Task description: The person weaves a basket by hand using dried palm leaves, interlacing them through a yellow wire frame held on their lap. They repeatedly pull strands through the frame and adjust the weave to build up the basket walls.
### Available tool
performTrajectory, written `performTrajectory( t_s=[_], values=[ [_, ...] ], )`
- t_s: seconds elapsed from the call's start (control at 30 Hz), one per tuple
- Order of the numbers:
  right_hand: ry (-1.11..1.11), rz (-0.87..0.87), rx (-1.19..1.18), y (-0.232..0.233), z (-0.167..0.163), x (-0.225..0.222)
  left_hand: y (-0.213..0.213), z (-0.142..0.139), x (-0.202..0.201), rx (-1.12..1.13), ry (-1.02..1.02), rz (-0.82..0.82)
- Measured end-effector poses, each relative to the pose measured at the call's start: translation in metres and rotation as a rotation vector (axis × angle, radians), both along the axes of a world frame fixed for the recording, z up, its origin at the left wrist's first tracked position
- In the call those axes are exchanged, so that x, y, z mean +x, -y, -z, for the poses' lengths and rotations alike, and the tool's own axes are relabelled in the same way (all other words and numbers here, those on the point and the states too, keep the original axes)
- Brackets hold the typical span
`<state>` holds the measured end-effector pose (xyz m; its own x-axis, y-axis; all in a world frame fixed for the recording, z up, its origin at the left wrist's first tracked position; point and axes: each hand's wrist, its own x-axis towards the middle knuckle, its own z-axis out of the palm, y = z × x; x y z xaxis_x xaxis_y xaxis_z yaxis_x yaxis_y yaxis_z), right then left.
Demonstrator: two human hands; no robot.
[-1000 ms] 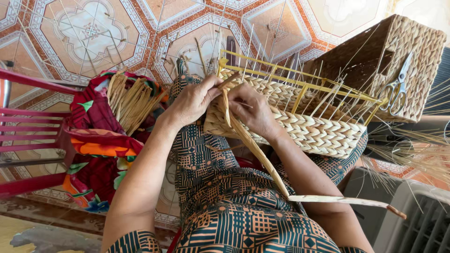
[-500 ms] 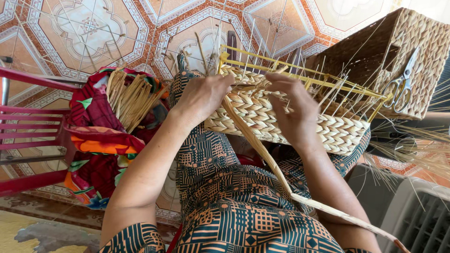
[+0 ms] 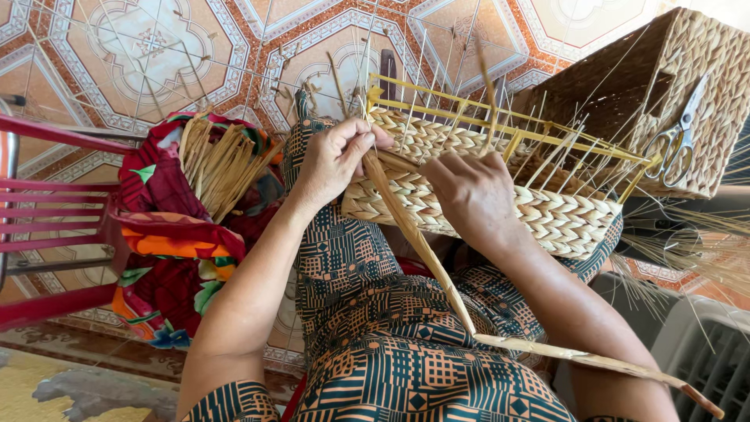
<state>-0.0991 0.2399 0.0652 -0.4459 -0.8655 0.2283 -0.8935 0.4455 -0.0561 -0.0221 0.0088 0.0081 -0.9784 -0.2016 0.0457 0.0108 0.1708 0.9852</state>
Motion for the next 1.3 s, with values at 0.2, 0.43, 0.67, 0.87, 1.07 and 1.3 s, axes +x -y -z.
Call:
performTrajectory(
  t_s=[0.2,0.43,0.67,0.87,1.07,1.3],
  values=[
    [0.096,0.198,0.206,-0.081,-0.047,0.003,0.01,0.0,0.0,0.146,0.06,0.084],
    [0.153,0.094,0.131,-0.063,-0.042,0.04,0.011,-0.017,-0.014,0.112,0.18,0.18],
    [0.648,0.006,-0.055,-0.021,-0.003,0.015,0.036,-0.046,-0.027,0.049,0.377,0.513],
    [0.937,-0.007,-0.573,-0.018,0.003,-0.023,0.006,-0.016,-0.027,-0.436,0.255,0.354],
    [0.815,0.174,-0.31,0.031,0.02,-0.025,0.006,-0.006,-0.016,-0.295,-0.053,0.29],
    [0.452,-0.043,-0.535,0.025,0.019,0.012,0.021,-0.018,-0.03,-0.103,0.249,0.394]
  ],
)
